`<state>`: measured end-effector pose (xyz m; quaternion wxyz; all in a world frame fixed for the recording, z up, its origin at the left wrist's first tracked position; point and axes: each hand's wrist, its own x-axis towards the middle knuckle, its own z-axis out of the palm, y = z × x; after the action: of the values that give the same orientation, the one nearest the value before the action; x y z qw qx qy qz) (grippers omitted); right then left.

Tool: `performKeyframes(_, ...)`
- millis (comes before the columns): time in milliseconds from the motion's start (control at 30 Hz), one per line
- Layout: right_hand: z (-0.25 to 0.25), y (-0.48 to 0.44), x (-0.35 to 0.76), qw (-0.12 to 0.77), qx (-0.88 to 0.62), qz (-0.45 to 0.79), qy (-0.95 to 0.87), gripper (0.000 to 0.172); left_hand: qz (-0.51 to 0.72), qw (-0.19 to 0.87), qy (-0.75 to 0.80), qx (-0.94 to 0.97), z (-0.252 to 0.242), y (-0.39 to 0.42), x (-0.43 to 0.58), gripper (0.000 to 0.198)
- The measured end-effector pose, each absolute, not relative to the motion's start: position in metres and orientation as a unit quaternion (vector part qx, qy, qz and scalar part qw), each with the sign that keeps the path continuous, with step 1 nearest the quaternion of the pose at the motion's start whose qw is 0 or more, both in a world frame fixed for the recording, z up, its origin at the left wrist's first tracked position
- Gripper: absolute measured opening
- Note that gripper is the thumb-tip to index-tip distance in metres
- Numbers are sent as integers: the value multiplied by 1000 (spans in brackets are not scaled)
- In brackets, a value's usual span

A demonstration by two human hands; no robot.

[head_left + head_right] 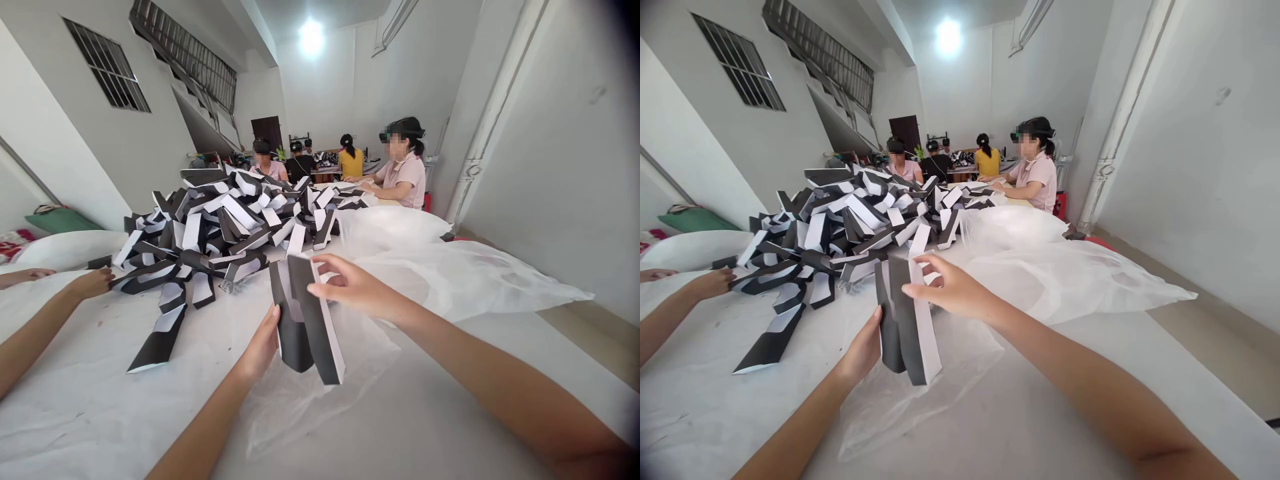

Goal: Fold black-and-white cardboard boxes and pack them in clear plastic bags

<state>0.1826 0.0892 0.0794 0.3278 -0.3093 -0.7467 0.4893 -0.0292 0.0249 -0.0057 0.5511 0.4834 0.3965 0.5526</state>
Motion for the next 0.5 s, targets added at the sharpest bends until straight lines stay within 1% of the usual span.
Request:
performKeyframes(67,74,87,179,291,-309,471,-773,55,549,548,392,494,-5,24,-26,56)
performKeyframes(100,72,86,177,288,-311,461,-779,56,546,547,391,500,-4,23,-25,59)
performKeyframes(200,68,85,175,320,-330,429,-778,60,530,544,390,521,-2,20,-25,66)
performKeyframes(267,68,84,174,334,-338,412,-777,61,513,546,398,529,-4,19,-26,67)
performKeyframes(433,67,81,172,353,-347,368,-787,60,508,548,405,527,-7,19,-30,65)
performKeyframes(500,66,81,172,366,-353,333,-794,56,509,559,390,526,-5,20,-29,66)
